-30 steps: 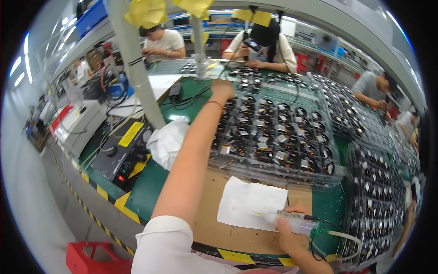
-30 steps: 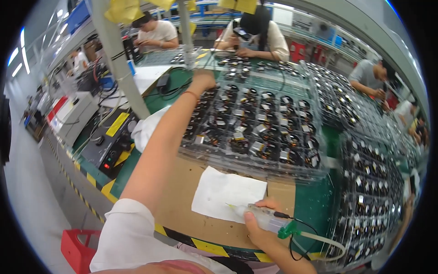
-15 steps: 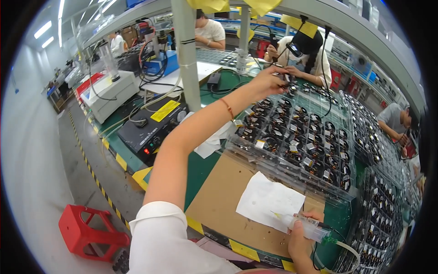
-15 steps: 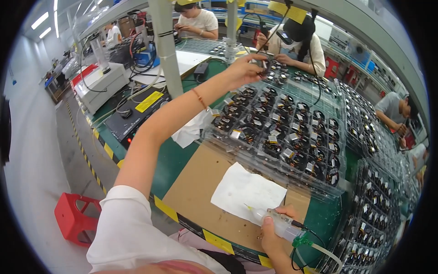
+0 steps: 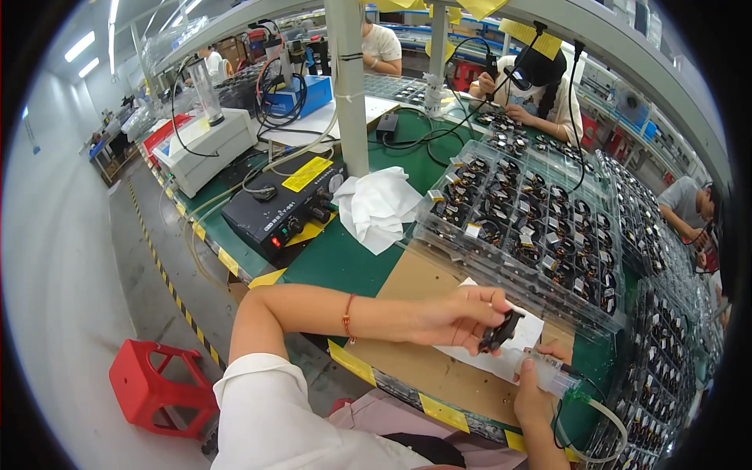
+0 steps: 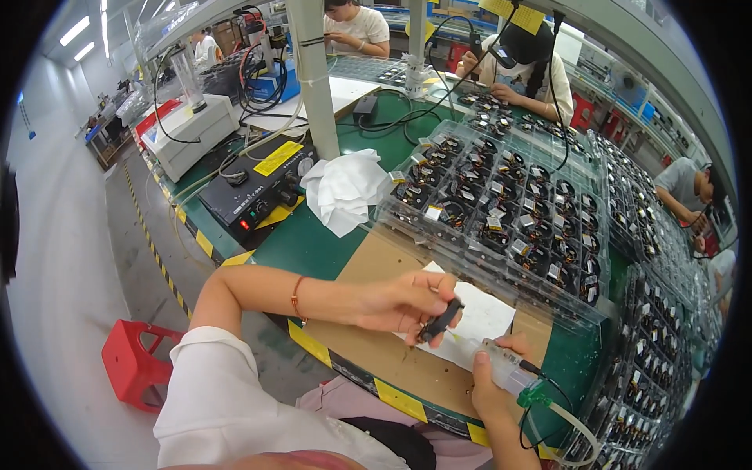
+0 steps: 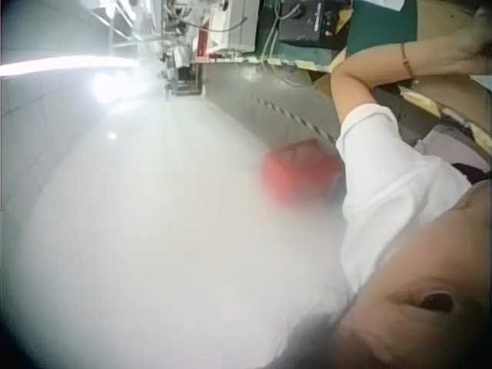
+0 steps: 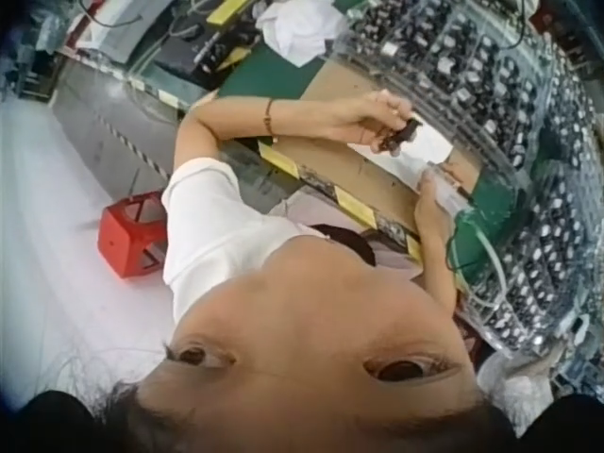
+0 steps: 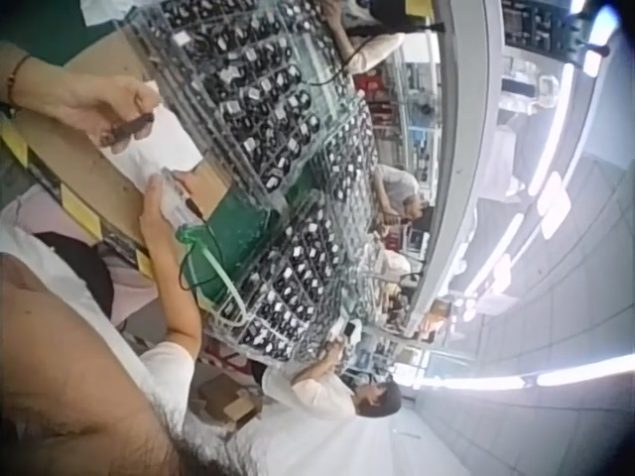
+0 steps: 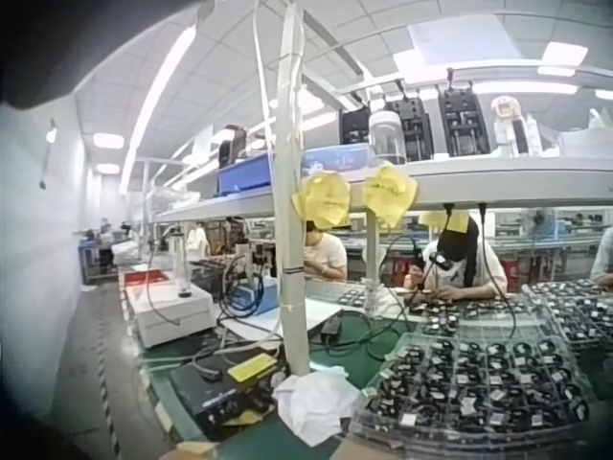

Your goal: The person applies sealant to small electronic circuit boards using a dispensing syringe tool.

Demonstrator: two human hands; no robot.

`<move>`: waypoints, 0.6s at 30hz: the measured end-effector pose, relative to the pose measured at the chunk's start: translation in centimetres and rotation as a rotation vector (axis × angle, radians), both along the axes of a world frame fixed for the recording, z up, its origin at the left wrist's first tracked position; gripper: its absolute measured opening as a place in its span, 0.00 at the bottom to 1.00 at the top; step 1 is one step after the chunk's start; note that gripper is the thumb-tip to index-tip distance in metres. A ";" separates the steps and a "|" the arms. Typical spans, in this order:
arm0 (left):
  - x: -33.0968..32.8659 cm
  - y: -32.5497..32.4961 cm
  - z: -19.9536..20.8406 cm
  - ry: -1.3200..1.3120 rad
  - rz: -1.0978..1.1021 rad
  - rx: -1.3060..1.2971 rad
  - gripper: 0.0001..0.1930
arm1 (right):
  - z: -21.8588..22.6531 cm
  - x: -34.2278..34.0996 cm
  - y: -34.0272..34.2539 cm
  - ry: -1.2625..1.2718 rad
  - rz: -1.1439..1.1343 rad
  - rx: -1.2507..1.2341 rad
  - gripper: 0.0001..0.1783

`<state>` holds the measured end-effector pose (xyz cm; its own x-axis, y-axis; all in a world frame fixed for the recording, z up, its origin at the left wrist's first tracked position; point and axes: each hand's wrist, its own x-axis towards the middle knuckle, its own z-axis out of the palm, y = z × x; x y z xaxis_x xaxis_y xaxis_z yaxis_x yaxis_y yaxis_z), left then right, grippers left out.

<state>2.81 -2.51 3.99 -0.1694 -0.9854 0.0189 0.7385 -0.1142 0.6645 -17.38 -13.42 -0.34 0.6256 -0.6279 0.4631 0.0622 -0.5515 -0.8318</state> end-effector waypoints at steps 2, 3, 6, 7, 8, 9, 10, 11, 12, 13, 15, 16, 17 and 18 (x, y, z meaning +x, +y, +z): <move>-0.6 0.4 -1.2 0.039 -0.046 0.040 0.05 | -0.3 0.0 0.1 0.022 -0.025 0.008 0.16; -0.9 0.5 -1.7 0.024 -0.072 0.052 0.05 | -0.6 -0.2 -0.1 0.019 -0.019 -0.004 0.15; -1.4 1.2 -2.9 0.030 -0.151 0.068 0.07 | -0.2 -0.5 -0.2 0.020 -0.004 -0.049 0.15; -1.5 1.5 -3.1 0.024 -0.157 0.061 0.11 | 0.0 -0.5 -0.1 0.020 0.015 -0.084 0.16; -1.6 1.8 -3.4 0.019 -0.160 0.057 0.14 | 0.1 -0.5 -0.1 0.027 0.001 -0.076 0.16; -1.8 1.9 -3.6 0.026 -0.176 0.066 0.14 | 0.1 -0.6 0.0 0.004 -0.002 -0.041 0.16; -2.0 2.0 -3.8 0.011 -0.165 0.026 0.18 | 0.1 -0.7 0.1 -0.019 -0.008 -0.005 0.16; -2.2 2.1 -3.9 -0.002 -0.157 -0.013 0.22 | 0.5 -0.5 0.3 -0.030 -0.006 0.029 0.16; -2.7 1.9 -3.7 -0.006 -0.163 -0.053 0.26 | 0.8 -0.6 0.5 -0.014 -0.045 0.037 0.16; -2.6 2.3 -3.3 0.040 -0.171 0.048 0.29 | 1.1 -0.6 0.6 -0.021 -0.033 0.009 0.16; -2.4 2.2 -3.5 0.061 -0.188 0.086 0.29 | 2.3 -0.6 0.9 0.024 -0.016 0.015 0.17; -2.3 2.6 -3.6 0.031 -0.180 0.076 0.29 | 3.3 -0.5 1.1 0.066 0.014 0.058 0.17; -2.1 2.7 -3.7 0.005 -0.187 0.053 0.29 | 3.1 -0.7 0.6 0.057 0.028 -0.054 0.17; -2.0 2.7 -3.3 -0.047 -0.168 0.068 0.29 | 2.8 -0.7 -0.2 0.041 0.060 -0.170 0.17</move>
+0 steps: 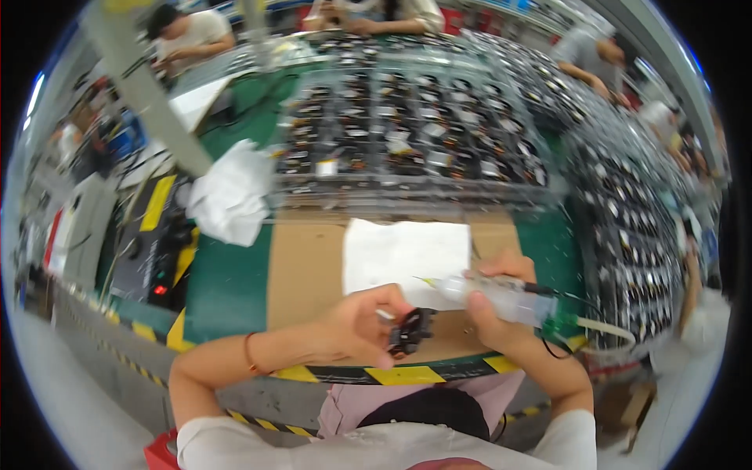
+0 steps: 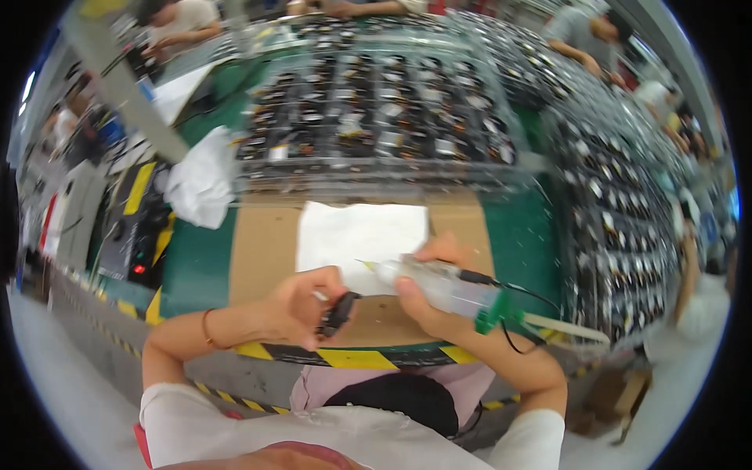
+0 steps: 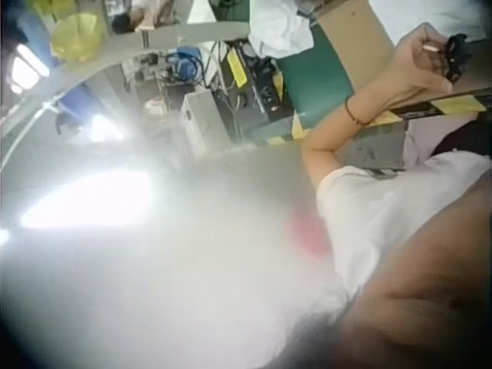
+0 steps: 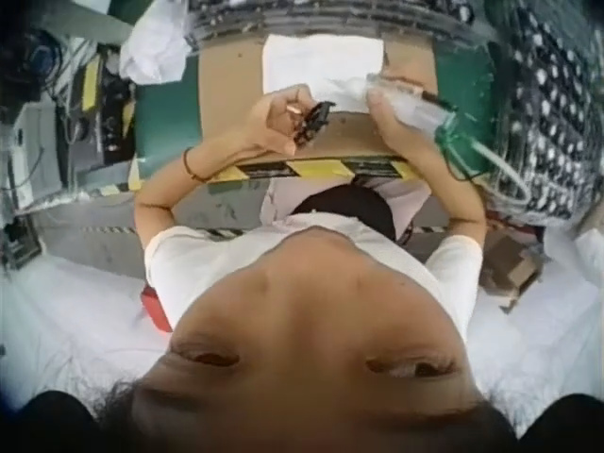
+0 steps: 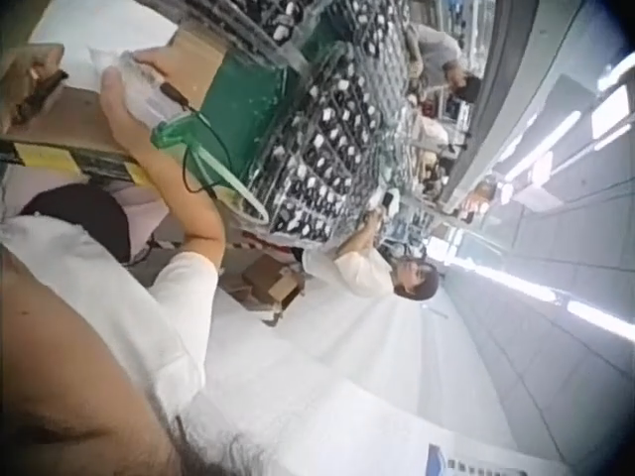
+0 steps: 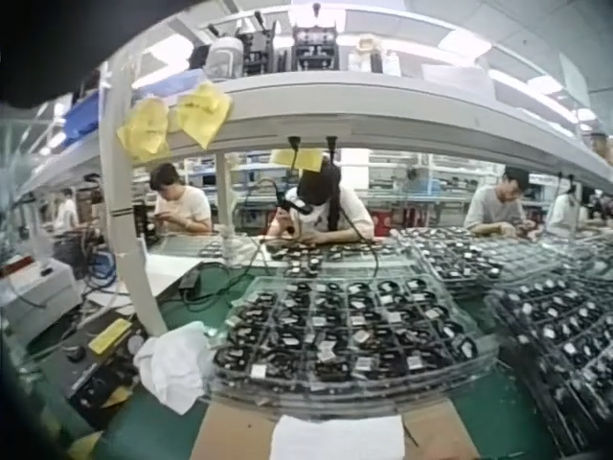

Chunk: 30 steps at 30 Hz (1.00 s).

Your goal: The person applies sealant to small electronic circuit boards using a dispensing syringe tool.

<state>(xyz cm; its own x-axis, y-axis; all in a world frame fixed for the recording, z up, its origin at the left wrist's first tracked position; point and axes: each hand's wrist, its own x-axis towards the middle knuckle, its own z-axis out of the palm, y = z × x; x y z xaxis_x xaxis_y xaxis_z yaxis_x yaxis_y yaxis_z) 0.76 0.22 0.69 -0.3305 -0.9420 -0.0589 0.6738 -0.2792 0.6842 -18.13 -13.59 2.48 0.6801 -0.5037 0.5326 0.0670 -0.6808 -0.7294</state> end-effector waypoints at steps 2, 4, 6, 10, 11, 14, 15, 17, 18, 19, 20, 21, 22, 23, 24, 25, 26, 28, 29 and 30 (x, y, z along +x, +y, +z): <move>-0.1 -0.5 0.6 -0.033 -0.020 0.014 0.29 | -0.2 0.0 -0.5 -0.008 -0.014 -0.023 0.18; -0.1 -0.8 1.4 -0.153 0.028 0.082 0.29 | -0.3 -0.1 -0.6 -0.018 0.018 -0.027 0.18; -0.2 -0.9 1.3 -0.187 0.021 0.106 0.27 | -0.1 -0.1 -0.6 -0.022 0.038 0.043 0.18; 0.3 -0.7 1.1 -0.699 0.040 -0.307 0.24 | 0.4 -0.3 -0.3 0.045 0.035 0.088 0.18; 0.3 -0.6 1.2 -0.838 0.073 -0.380 0.26 | 0.1 0.0 -0.4 -0.008 0.060 0.056 0.18; 0.0 -0.4 1.0 -0.907 0.179 -0.381 0.29 | 0.1 0.1 -0.6 -0.020 0.064 0.018 0.19; -0.1 -0.4 0.7 -0.890 0.208 -0.409 0.29 | -0.1 0.1 -0.8 -0.017 0.074 0.014 0.19; -0.1 0.1 0.6 -0.893 0.211 -0.394 0.29 | -0.2 0.0 -0.3 -0.029 0.076 0.039 0.19; -0.1 0.2 0.5 -0.894 0.213 -0.383 0.30 | -0.1 0.0 -0.2 -0.040 0.075 0.062 0.20; -0.1 0.3 0.5 -0.890 0.206 -0.396 0.30 | -0.1 0.0 -0.2 -0.040 0.063 0.053 0.20; 0.0 0.2 0.4 -0.906 0.215 -0.423 0.30 | -0.3 0.0 -0.3 -0.040 0.073 0.049 0.20; 0.1 0.1 0.4 -0.922 0.223 -0.455 0.29 | -0.2 -0.1 -0.3 -0.042 0.080 0.041 0.20; 0.1 0.0 0.7 -0.911 0.205 -0.483 0.29 | -0.1 -0.2 -0.3 -0.039 0.052 0.025 0.20; 0.1 -0.2 0.9 -0.940 0.189 -0.509 0.30 | -0.2 -0.2 -0.5 0.000 0.039 0.018 0.19; 0.2 -0.3 1.1 -0.969 0.172 -0.540 0.30 | -0.2 -0.2 -0.6 0.038 0.023 0.012 0.19; 0.2 -0.2 1.1 -0.973 0.162 -0.529 0.32 | -0.2 0.0 -0.5 0.041 -0.012 -0.001 0.19; 0.0 -0.1 1.4 -0.961 0.136 -0.566 0.32 | -0.1 0.2 -0.3 -0.008 0.003 0.018 0.18; -0.4 -0.2 1.6 -1.100 0.281 -0.666 0.30 | 0.0 0.3 -0.4 -0.056 -0.008 0.022 0.18; -0.7 -0.4 1.6 -1.126 0.316 -0.708 0.32 | 0.2 0.0 -0.5 0.022 -0.032 -0.022 0.18; -0.9 -0.7 1.6 -1.107 0.293 -0.742 0.32 | 0.2 -0.2 -0.7 0.101 -0.056 -0.061 0.18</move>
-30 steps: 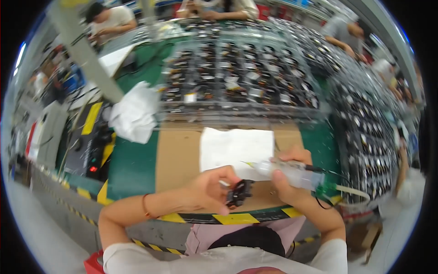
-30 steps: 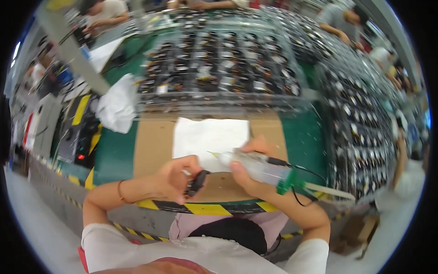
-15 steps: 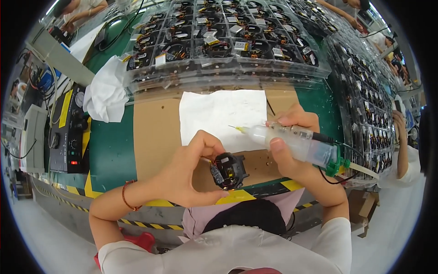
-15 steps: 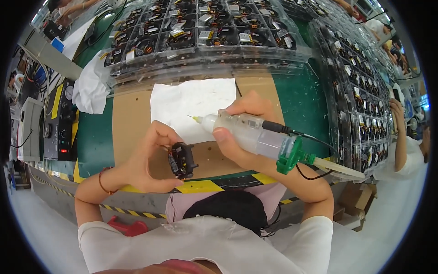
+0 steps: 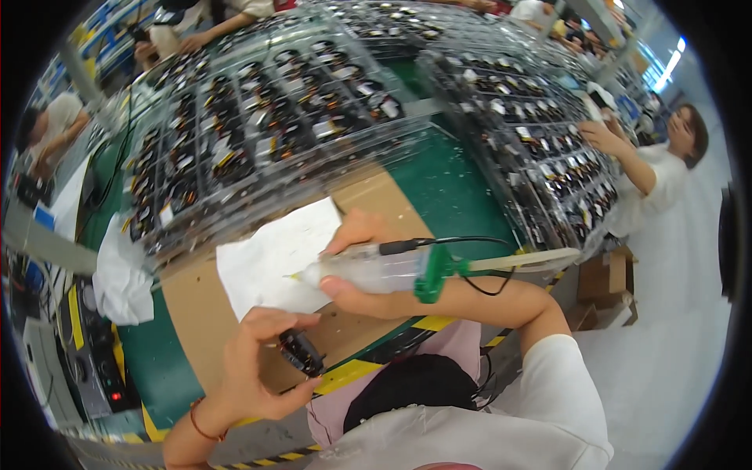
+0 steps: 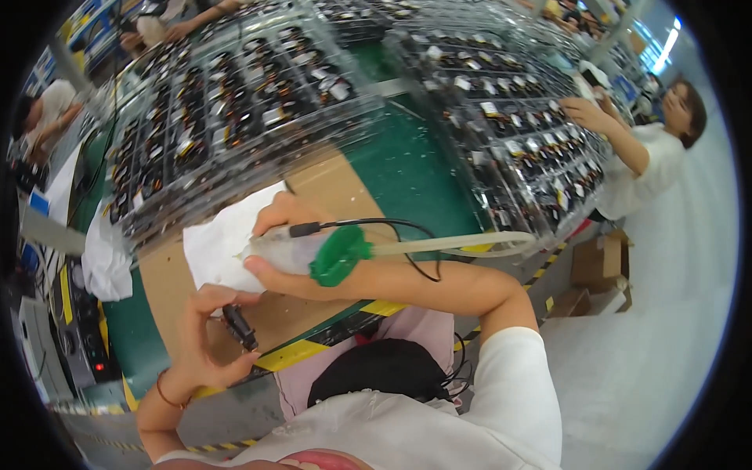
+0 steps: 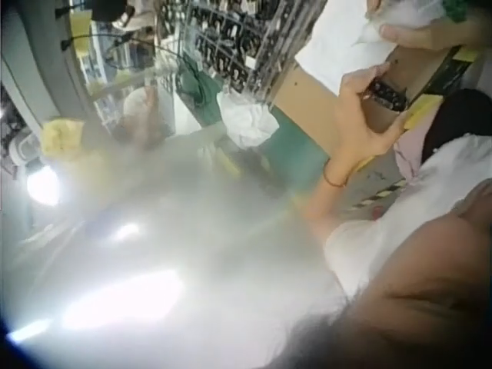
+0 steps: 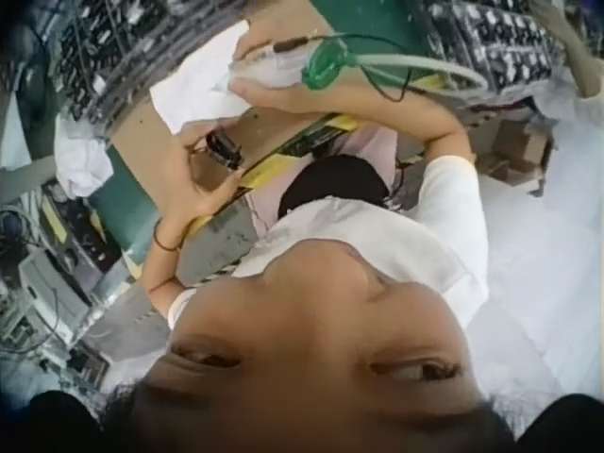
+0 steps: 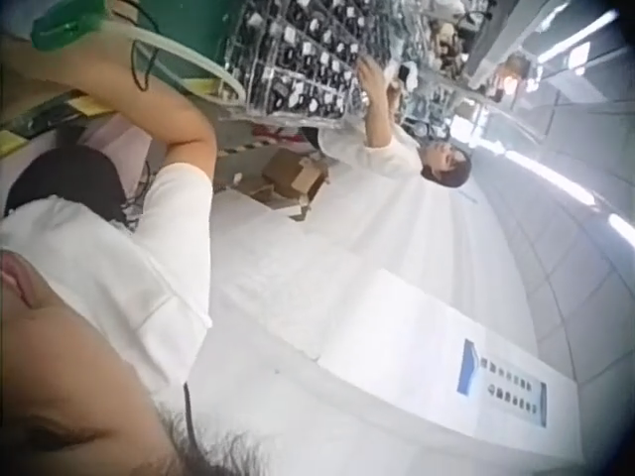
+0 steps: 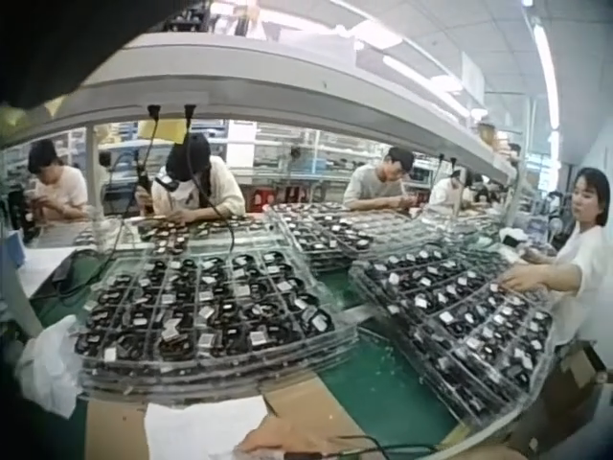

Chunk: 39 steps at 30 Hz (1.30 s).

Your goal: The person applies sealant to small electronic circuit boards using a dispensing syringe tool.

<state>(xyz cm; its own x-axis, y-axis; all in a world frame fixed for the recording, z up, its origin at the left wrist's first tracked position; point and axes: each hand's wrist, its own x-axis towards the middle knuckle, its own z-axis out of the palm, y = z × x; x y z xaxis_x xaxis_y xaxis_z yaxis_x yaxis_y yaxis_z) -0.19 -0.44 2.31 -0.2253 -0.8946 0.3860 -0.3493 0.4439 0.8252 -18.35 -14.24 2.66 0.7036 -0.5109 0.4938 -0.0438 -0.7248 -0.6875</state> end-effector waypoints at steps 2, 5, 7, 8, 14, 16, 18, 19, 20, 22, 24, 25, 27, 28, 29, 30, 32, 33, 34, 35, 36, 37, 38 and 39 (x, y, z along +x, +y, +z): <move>-0.3 0.0 0.3 -0.055 0.044 0.031 0.32 | -0.9 0.4 0.0 -0.114 -0.004 0.044 0.17; -0.3 0.0 0.2 -0.103 0.034 0.015 0.32 | -0.7 0.5 0.3 -0.213 0.011 0.085 0.16; -0.3 0.3 -0.5 -0.072 0.048 0.046 0.31 | -1.1 0.7 0.3 -0.237 0.056 0.136 0.15; -0.4 0.6 -0.9 -0.066 0.013 0.038 0.31 | -1.0 0.7 0.4 -0.232 0.021 0.125 0.15; -1.4 1.2 -0.4 0.238 0.029 0.330 0.33 | -1.6 0.9 0.4 -0.199 0.032 0.171 0.16; -1.2 1.2 -0.7 0.209 0.017 0.359 0.33 | -1.7 0.8 0.4 -0.208 0.043 0.164 0.16; -0.9 1.2 -1.2 0.180 0.012 0.384 0.33 | -1.8 0.9 0.6 -0.223 0.019 0.202 0.16; -0.8 1.2 -1.6 0.131 0.015 0.402 0.32 | -1.7 0.9 0.7 -0.238 0.003 0.241 0.17; -0.8 1.2 -1.8 0.084 0.014 0.419 0.32 | -1.6 0.8 0.6 -0.236 -0.007 0.236 0.17; -1.0 1.3 -1.7 0.067 0.044 0.475 0.32 | -1.2 0.7 0.4 -0.196 0.008 0.208 0.16; -1.0 1.5 -1.6 0.046 0.080 0.540 0.32 | -1.0 1.2 0.4 -0.267 0.023 0.218 0.16; -1.0 1.6 -1.6 -0.004 0.096 0.496 0.31 | -0.9 1.2 0.3 -0.339 0.048 0.228 0.16; -1.1 1.6 -1.6 -0.052 0.111 0.451 0.31 | 0.3 0.6 0.2 -0.228 0.038 0.254 0.16; -1.3 1.4 -1.5 -0.015 0.123 0.485 0.30 | 1.0 0.3 0.1 -0.118 0.033 0.280 0.16; -1.3 1.3 -1.4 0.021 0.143 0.523 0.29 | 1.4 0.4 0.1 -0.117 0.039 0.284 0.16; -1.3 1.3 -1.4 0.022 0.150 0.526 0.29 | 1.7 0.6 0.1 -0.135 0.053 0.331 0.17; -1.4 1.3 -1.4 -0.055 0.188 0.482 0.29 | 1.9 0.4 0.1 -0.148 0.071 0.377 0.17; -1.4 1.3 -1.3 -0.051 0.191 0.481 0.29 | 1.9 0.1 0.0 -0.087 0.042 0.347 0.17; -1.4 1.4 -1.1 -0.086 0.207 0.498 0.29 | 1.7 0.0 -0.1 -0.026 0.014 0.316 0.17; -1.4 1.4 -1.0 -0.125 0.222 0.518 0.29 | 0.7 0.2 -0.4 -0.102 0.021 0.269 0.18; -1.5 1.3 -1.0 -0.125 0.227 0.522 0.29 | -0.2 0.1 -0.6 -0.102 0.026 0.273 0.18; -1.6 1.0 -1.0 -0.109 0.235 0.511 0.29 | -1.0 0.1 -0.9 -0.139 -0.024 0.226 0.17; -1.6 1.1 -0.8 -0.089 0.249 0.505 0.30 | -1.1 0.4 -0.7 -0.172 -0.067 0.185 0.16; -1.9 1.0 -0.5 -0.086 0.259 0.516 0.30 | -1.1 0.8 -0.6 -0.284 -0.046 0.188 0.16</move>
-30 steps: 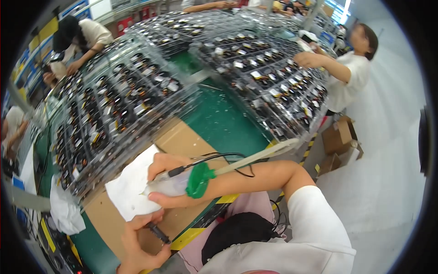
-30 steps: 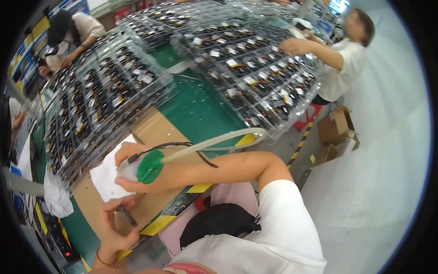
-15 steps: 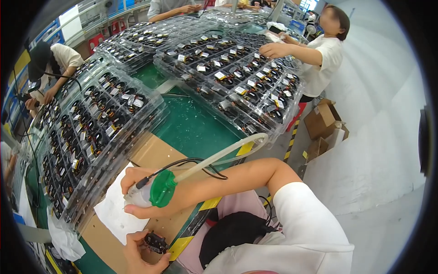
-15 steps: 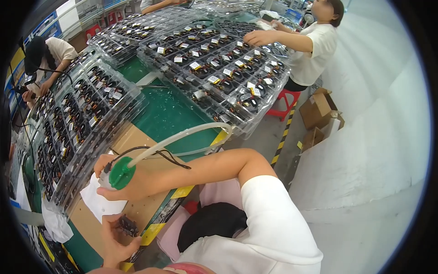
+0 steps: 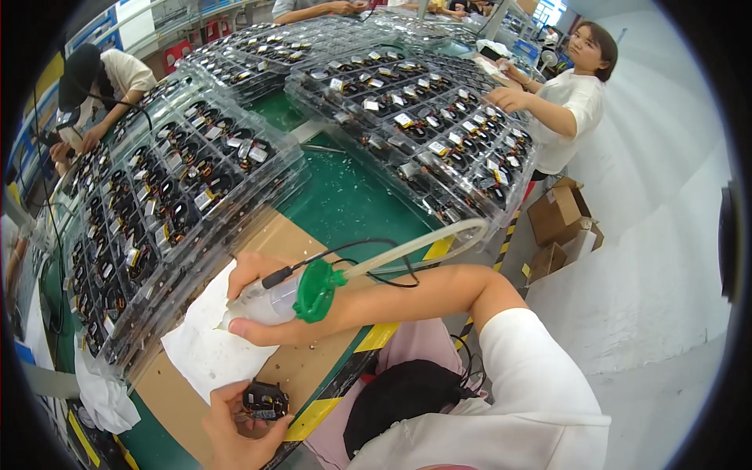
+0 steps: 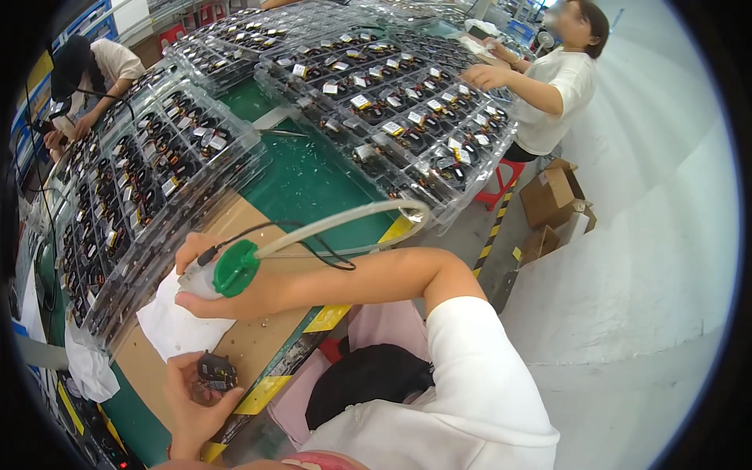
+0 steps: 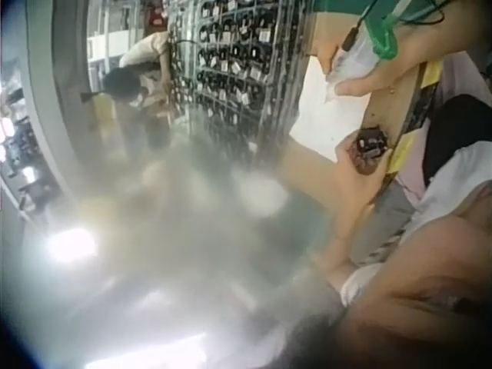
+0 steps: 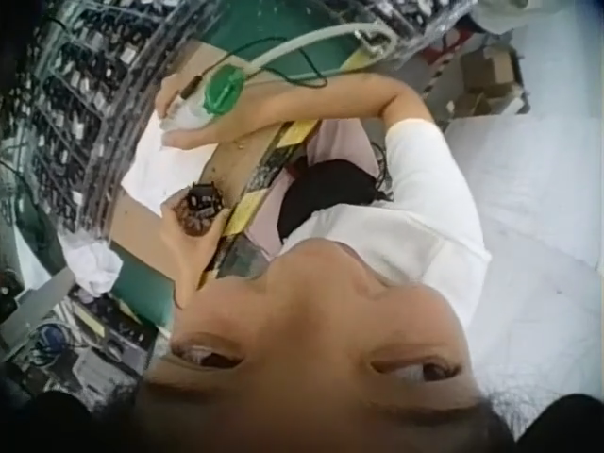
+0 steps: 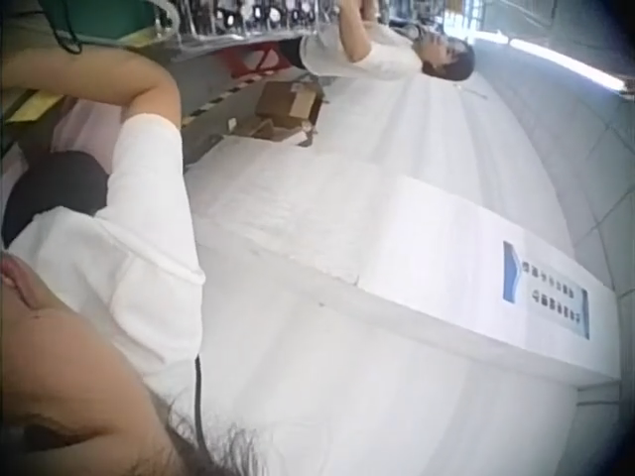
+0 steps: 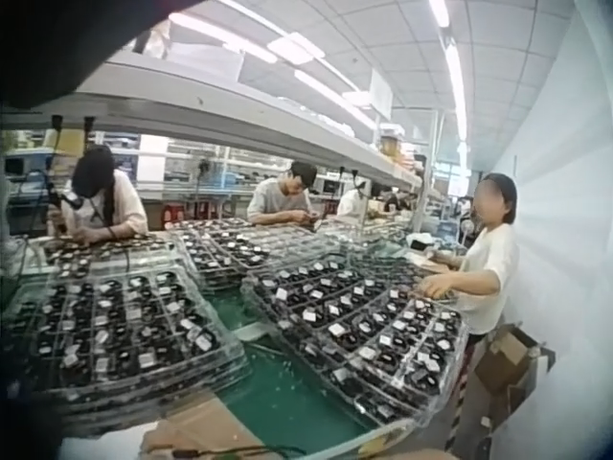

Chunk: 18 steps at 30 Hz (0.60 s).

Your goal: The person applies sealant to small electronic circuit boards using a dispensing syringe tool.

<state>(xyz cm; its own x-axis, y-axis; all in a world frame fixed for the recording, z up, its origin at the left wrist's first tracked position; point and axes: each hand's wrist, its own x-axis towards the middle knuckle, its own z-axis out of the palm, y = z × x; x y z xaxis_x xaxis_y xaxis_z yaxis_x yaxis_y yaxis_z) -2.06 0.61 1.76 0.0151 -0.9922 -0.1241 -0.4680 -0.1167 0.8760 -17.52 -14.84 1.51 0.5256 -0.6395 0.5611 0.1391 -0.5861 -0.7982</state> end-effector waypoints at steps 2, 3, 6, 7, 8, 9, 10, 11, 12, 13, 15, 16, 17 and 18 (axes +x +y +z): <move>-0.7 -0.2 0.7 0.127 0.137 -0.004 0.30 | 0.9 -1.0 0.0 0.093 0.015 -0.023 0.16; -0.7 -0.2 0.6 0.128 0.148 0.004 0.30 | 1.2 -1.4 -0.1 0.183 0.021 -0.056 0.17; -0.1 -0.1 -0.2 0.159 0.128 0.062 0.29 | -0.4 -0.6 0.2 -0.023 0.038 -0.089 0.17; 0.3 0.1 -0.6 0.092 0.083 0.009 0.30 | -0.6 -0.4 0.2 -0.049 0.051 -0.087 0.18; 0.6 0.3 -0.9 0.025 0.040 -0.041 0.30 | -0.9 -0.3 0.3 -0.048 0.067 -0.072 0.18; 1.0 0.2 -1.1 0.026 0.061 -0.025 0.30 | -1.0 -0.2 0.2 -0.081 0.077 -0.079 0.17; 1.6 0.5 -1.4 -0.004 0.048 -0.032 0.31 | -1.3 0.4 0.4 -0.106 0.117 -0.072 0.16; 1.6 0.7 -1.5 -0.028 0.045 -0.034 0.33 | -0.1 -0.8 0.3 -0.025 0.160 -0.071 0.17; 1.4 0.3 -2.3 -0.048 0.025 -0.102 0.32 | 0.0 -1.3 -0.3 -0.089 0.283 -0.011 0.20; 1.2 -0.8 -3.2 -0.073 -0.010 -0.174 0.31 | 0.3 -2.4 -0.4 -0.060 0.246 -0.048 0.22; 1.4 -1.2 -2.2 -0.076 -0.026 -0.177 0.26 | -0.6 -1.4 0.3 -0.163 0.237 -0.080 0.21; 1.7 -0.7 -1.3 -0.069 -0.023 -0.087 0.26 | 1.6 -2.4 0.4 0.129 0.365 0.001 0.22; 1.6 -1.1 -0.3 -0.041 -0.060 -0.024 0.25 | 0.6 -2.0 1.2 -0.035 0.319 0.052 0.24; 1.6 -1.1 -0.3 -0.050 -0.028 0.007 0.25 | -0.4 -1.6 2.1 -0.192 0.249 0.104 0.25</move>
